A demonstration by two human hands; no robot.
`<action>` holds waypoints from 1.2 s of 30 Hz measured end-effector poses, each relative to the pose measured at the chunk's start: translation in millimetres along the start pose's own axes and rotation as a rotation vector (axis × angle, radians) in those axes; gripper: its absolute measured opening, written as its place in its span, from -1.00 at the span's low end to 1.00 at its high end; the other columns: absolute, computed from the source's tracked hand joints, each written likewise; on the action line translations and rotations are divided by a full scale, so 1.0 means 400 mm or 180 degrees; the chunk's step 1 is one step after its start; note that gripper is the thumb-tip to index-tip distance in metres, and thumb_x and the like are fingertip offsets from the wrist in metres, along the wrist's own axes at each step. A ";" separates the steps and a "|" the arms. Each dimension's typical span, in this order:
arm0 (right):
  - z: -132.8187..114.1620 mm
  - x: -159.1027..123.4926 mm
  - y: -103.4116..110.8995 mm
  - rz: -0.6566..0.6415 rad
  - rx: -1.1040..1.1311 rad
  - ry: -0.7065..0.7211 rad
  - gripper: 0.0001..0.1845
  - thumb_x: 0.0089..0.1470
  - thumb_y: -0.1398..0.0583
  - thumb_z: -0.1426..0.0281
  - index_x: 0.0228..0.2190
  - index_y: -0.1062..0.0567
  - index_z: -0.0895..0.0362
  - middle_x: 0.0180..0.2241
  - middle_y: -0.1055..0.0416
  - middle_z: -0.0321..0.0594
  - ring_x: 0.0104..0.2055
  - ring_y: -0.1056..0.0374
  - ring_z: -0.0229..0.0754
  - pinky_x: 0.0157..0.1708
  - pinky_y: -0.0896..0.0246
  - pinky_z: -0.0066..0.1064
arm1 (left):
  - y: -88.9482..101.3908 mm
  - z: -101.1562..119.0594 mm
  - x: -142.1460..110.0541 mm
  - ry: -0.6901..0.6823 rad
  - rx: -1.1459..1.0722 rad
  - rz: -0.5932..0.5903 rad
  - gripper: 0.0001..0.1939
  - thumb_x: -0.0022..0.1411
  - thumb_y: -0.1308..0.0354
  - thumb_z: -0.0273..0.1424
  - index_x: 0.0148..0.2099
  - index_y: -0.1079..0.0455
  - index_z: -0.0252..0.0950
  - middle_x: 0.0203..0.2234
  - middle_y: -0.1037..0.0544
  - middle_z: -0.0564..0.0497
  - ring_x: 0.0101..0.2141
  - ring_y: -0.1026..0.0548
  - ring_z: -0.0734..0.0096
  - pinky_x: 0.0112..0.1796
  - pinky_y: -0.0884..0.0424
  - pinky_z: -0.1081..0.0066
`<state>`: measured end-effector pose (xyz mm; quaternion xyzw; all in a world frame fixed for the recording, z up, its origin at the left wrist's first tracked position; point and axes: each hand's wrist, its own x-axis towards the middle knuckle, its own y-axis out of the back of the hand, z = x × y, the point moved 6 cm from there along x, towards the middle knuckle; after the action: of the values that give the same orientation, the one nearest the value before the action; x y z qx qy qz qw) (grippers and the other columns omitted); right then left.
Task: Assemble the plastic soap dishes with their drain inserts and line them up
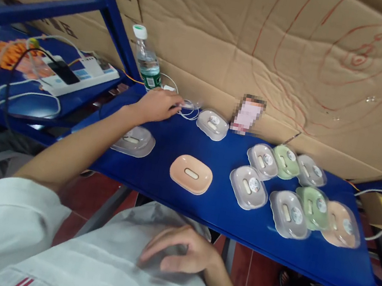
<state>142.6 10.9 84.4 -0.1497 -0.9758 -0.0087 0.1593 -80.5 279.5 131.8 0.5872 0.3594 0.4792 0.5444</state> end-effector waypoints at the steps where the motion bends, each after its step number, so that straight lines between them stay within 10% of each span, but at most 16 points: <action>1: -0.003 0.002 -0.019 -0.0247 0.0156 0.0037 -0.69 0.31 -0.30 0.00 -0.26 -0.71 -0.07 -0.18 -0.75 -0.23 -0.07 -0.71 -0.12 0.05 -0.55 -0.45 | 0.026 0.020 -0.041 -0.0129 -0.0074 0.0242 -0.56 0.56 0.04 -0.33 0.30 -0.47 -0.35 0.10 -0.60 -0.29 0.13 -0.55 -0.08 0.16 -0.36 0.02; 4: -0.017 -0.010 -0.040 -0.0333 -0.0143 0.0126 -0.80 0.29 -0.33 0.07 -0.25 -0.71 -0.14 -0.13 -0.75 -0.29 -0.06 -0.71 -0.13 0.02 -0.56 -0.50 | 0.084 0.109 -0.191 -0.0687 -0.0341 0.0716 -0.52 0.61 0.13 -0.35 0.41 -0.38 -0.26 0.10 -0.60 -0.21 0.12 -0.55 0.00 0.13 -0.39 0.06; 8: -0.058 -0.081 0.084 0.2314 -0.2880 0.0138 -0.47 0.38 -0.26 0.39 0.31 -0.46 -0.16 0.30 -0.50 -0.10 0.32 -0.49 0.05 0.29 -0.48 -0.01 | 0.113 0.219 -0.352 -0.1192 -0.0611 0.0714 -0.35 0.53 0.14 -0.56 0.55 -0.18 -0.11 0.11 -0.56 -0.14 0.13 -0.50 0.10 0.15 -0.36 0.08; 10: -0.067 -0.105 0.114 0.2825 -0.4072 0.0200 -0.19 0.34 -0.31 0.44 0.47 -0.21 -0.21 0.49 -0.21 -0.01 0.47 -0.29 0.18 0.35 -0.38 0.22 | 0.110 0.259 -0.385 -0.1317 -0.0764 0.0553 -0.23 0.44 0.12 -0.65 0.59 -0.11 -0.07 0.14 -0.53 -0.13 0.15 -0.47 0.09 0.14 -0.35 0.09; 15: 0.001 -0.085 0.177 0.2426 -0.4839 0.0035 0.15 0.32 -0.34 0.48 0.55 0.22 -0.36 0.62 0.40 -0.04 0.53 -0.16 0.26 0.36 -0.35 0.28 | 0.062 0.325 -0.366 -0.1531 -0.1196 0.0191 -0.27 0.47 0.09 -0.61 0.59 -0.10 -0.12 0.22 -0.51 -0.17 0.11 -0.46 0.08 0.08 -0.35 0.12; 29: 0.033 -0.106 0.210 0.2886 -0.4354 -0.0133 -0.01 0.35 -0.35 0.26 0.56 0.03 -0.24 0.43 -0.12 0.03 0.35 -0.39 0.15 0.26 -0.51 0.04 | 0.021 0.332 -0.346 -0.1497 -0.2077 0.0379 -0.52 0.63 -0.01 -0.32 0.50 -0.27 -0.10 0.33 -0.42 -0.21 0.31 -0.42 0.09 0.31 -0.36 0.02; 36: 0.044 -0.115 0.259 0.3132 -0.3671 -0.0806 -0.16 0.43 -0.23 0.09 0.54 -0.08 -0.02 0.34 -0.27 0.12 0.38 -0.33 0.15 0.30 -0.43 0.05 | -0.093 0.288 -0.437 -0.1202 -0.1499 0.0267 -0.10 0.42 -0.35 -0.08 0.61 -0.04 -0.11 0.56 -0.04 -0.33 0.52 -0.08 -0.34 0.41 -0.15 -0.36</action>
<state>209.4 97.7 50.0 -0.6259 -0.6487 -0.4271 -0.0714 -16.4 86.1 71.1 0.5379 0.1063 0.4538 0.7025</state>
